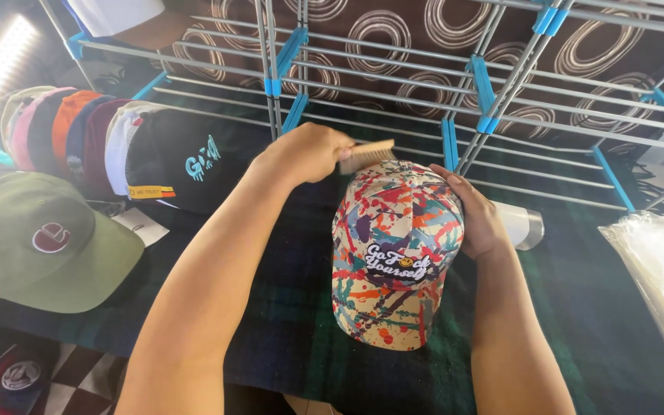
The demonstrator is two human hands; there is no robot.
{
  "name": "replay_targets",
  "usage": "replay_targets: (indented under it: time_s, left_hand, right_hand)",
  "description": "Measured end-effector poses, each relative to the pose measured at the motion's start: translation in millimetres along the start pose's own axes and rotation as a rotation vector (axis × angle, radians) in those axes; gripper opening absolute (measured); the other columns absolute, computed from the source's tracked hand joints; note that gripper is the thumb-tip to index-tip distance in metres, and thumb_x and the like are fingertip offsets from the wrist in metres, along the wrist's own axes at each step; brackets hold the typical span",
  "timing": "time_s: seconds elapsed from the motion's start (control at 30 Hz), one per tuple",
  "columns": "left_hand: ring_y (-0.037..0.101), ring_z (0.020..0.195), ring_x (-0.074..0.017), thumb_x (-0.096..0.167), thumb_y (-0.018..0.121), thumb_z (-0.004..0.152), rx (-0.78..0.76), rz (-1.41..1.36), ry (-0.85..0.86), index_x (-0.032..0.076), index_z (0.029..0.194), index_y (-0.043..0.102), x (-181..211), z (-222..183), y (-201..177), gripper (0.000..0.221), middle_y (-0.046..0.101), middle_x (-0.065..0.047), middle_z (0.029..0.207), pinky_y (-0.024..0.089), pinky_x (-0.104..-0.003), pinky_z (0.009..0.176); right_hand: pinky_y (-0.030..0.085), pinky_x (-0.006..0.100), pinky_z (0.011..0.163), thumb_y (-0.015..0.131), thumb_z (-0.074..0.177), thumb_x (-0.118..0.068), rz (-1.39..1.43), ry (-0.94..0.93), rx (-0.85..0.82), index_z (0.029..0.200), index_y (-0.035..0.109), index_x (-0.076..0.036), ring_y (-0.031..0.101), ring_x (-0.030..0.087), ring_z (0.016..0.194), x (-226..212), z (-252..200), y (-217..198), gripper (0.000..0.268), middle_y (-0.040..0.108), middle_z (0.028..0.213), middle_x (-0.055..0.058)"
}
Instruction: Brushing and steaming a colorful baseball cap to clean and prep it.
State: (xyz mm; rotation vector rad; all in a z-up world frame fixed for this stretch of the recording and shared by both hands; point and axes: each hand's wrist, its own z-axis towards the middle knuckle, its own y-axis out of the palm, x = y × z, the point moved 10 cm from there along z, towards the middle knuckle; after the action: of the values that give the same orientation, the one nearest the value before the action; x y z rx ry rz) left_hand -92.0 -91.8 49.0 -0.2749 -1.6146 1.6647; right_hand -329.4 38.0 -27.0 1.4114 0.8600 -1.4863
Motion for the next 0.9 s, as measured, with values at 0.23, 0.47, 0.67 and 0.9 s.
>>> replay_targets:
  time_s: [0.23, 0.47, 0.67, 0.9]
  left_hand:
    - [0.071, 0.100, -0.0388, 0.032, 0.055, 0.101, 0.118, -0.016, 0.113, 0.032, 0.120, 0.075, 38, -12, -35, 0.027, 0.074, -0.012, 0.101, 0.058, -0.052, 0.086]
    - [0.073, 0.082, -0.0315, 0.032, 0.059, 0.101, 0.108, 0.079, 0.362, 0.026, 0.111, 0.080, 104, -26, -33, 0.024, 0.075, -0.009, 0.087, 0.060, -0.044, 0.077]
    - [0.076, 0.091, -0.0341, 0.038, 0.060, 0.098, -0.076, 0.023, 0.165, 0.027, 0.101, 0.081, 23, 78, 43, 0.024, 0.079, -0.006, 0.091, 0.059, -0.046, 0.085]
    - [0.074, 0.100, -0.0394, 0.021, 0.057, 0.095, -0.065, -0.108, 0.120, 0.016, 0.098, 0.081, -45, 71, 67, 0.025, 0.079, -0.016, 0.096, 0.057, -0.050, 0.092]
  right_hand:
    - [0.051, 0.052, 0.103, 0.054, 0.100, -0.035, 0.032, -0.038, 0.063, 0.146, 0.056, -0.006, 0.064, 0.038, 0.118, -5, -15, 10, 0.053, 0.063, 0.128, 0.029]
    - [0.046, 0.052, 0.107, 0.047, 0.105, -0.042, 0.029, -0.083, 0.113, 0.150, 0.045, -0.005, 0.055, 0.035, 0.126, -6, -16, 9, 0.058, 0.054, 0.140, 0.027]
    - [0.045, 0.048, 0.108, 0.047, 0.105, -0.046, 0.043, -0.040, 0.150, 0.157, 0.039, -0.009, 0.054, 0.033, 0.130, -1, -14, 2, 0.064, 0.052, 0.143, 0.021]
    - [0.041, 0.053, 0.113, 0.047, 0.104, -0.046, 0.069, 0.016, 0.153, 0.158, 0.035, -0.009, 0.048, 0.037, 0.138, -1, -17, 7, 0.067, 0.045, 0.148, 0.023]
